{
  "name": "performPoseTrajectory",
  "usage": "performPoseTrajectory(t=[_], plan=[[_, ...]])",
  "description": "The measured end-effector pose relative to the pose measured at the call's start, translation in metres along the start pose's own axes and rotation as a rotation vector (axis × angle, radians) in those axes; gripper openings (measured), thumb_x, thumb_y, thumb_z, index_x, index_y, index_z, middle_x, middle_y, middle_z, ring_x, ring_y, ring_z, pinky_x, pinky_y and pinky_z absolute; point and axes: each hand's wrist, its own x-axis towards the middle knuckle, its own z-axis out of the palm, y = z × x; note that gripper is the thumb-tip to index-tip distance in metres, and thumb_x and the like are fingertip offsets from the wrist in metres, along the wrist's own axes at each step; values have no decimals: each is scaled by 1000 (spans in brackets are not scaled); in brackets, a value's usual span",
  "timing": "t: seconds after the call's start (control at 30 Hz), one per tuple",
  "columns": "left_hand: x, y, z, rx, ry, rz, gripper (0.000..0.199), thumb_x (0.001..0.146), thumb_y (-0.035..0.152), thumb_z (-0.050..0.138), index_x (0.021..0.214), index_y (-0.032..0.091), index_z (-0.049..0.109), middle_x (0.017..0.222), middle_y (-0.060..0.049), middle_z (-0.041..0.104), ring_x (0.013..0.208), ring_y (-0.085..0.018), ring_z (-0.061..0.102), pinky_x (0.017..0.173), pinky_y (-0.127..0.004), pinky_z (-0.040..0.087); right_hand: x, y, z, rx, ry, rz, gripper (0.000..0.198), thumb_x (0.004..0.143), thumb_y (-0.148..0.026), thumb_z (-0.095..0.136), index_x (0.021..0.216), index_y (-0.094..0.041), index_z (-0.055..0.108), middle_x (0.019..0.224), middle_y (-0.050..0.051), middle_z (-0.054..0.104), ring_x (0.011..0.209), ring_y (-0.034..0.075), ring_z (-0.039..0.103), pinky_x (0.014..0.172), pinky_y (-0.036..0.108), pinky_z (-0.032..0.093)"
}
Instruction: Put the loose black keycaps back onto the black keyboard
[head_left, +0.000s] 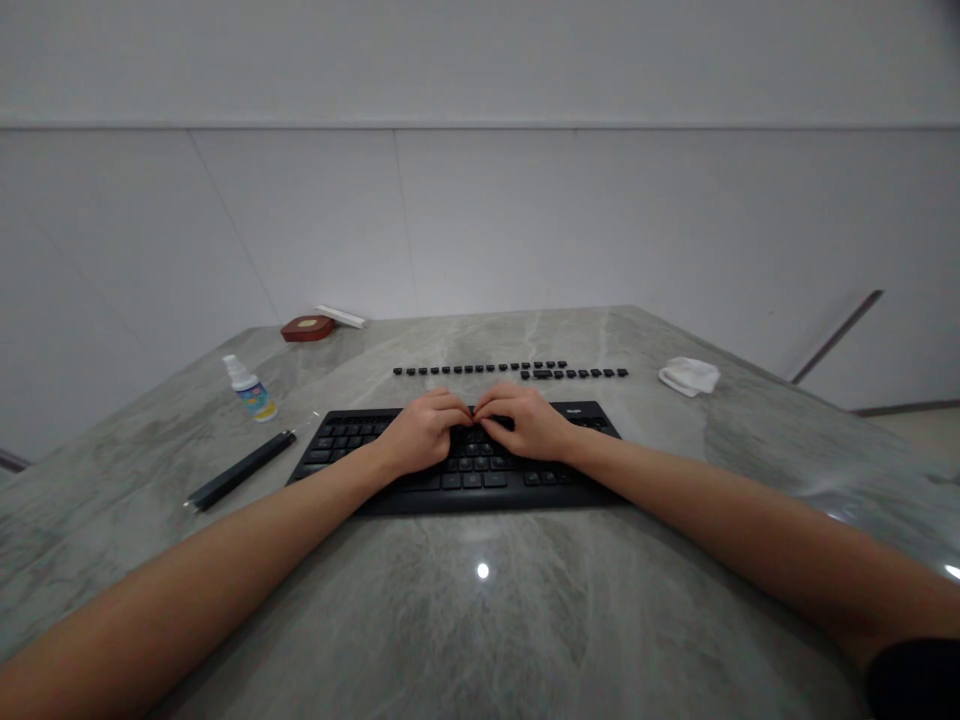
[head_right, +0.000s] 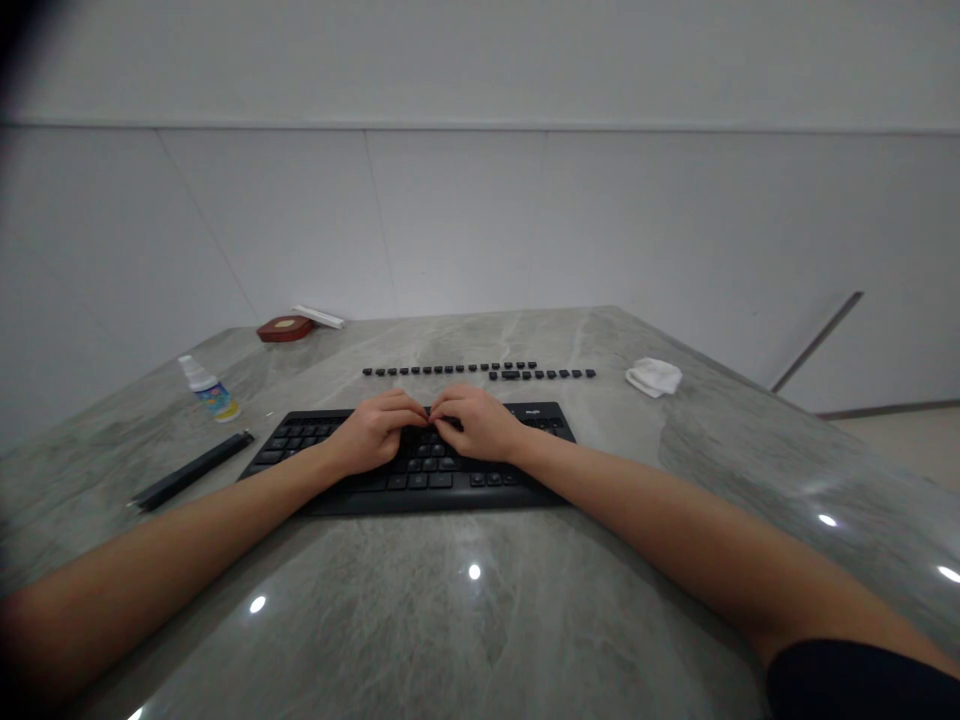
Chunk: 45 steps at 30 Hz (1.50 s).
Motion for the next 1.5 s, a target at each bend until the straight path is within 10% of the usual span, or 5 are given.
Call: performPoseTrajectory(t=[0.37,0.6,1.2,1.5], plan=[[0,2,-1,18,-7,5,41,65,-5,38,86,12,69,90,-8,68,85,-19,60,77,-36,54,-4,0,-2,-32,234,-48,34,78,-4,43,92,-19,70,96,8,69,92,20,62,85,38,52],[2,3,-2,-2,-18,6,42,65,-5,37,86,12,69,88,-8,68,82,-19,58,75,-34,53,-1,-1,2,32,-70,-12,33,72,-1,45,83,-18,71,91,4,71,81,16,66,81,29,54],[8,7,-5,101,-237,63,31,72,-2,39,81,11,65,77,-8,60,78,-20,54,75,-33,50,6,-6,1,-79,-219,20,27,69,0,49,71,-15,71,76,5,68,68,15,62,68,26,50],[2,8,-2,37,-129,-80,37,67,-3,38,90,13,61,94,-9,59,93,-21,54,85,-37,50,7,23,-14,-169,40,329,29,72,-2,51,79,-17,74,79,3,72,72,15,64,74,25,48]])
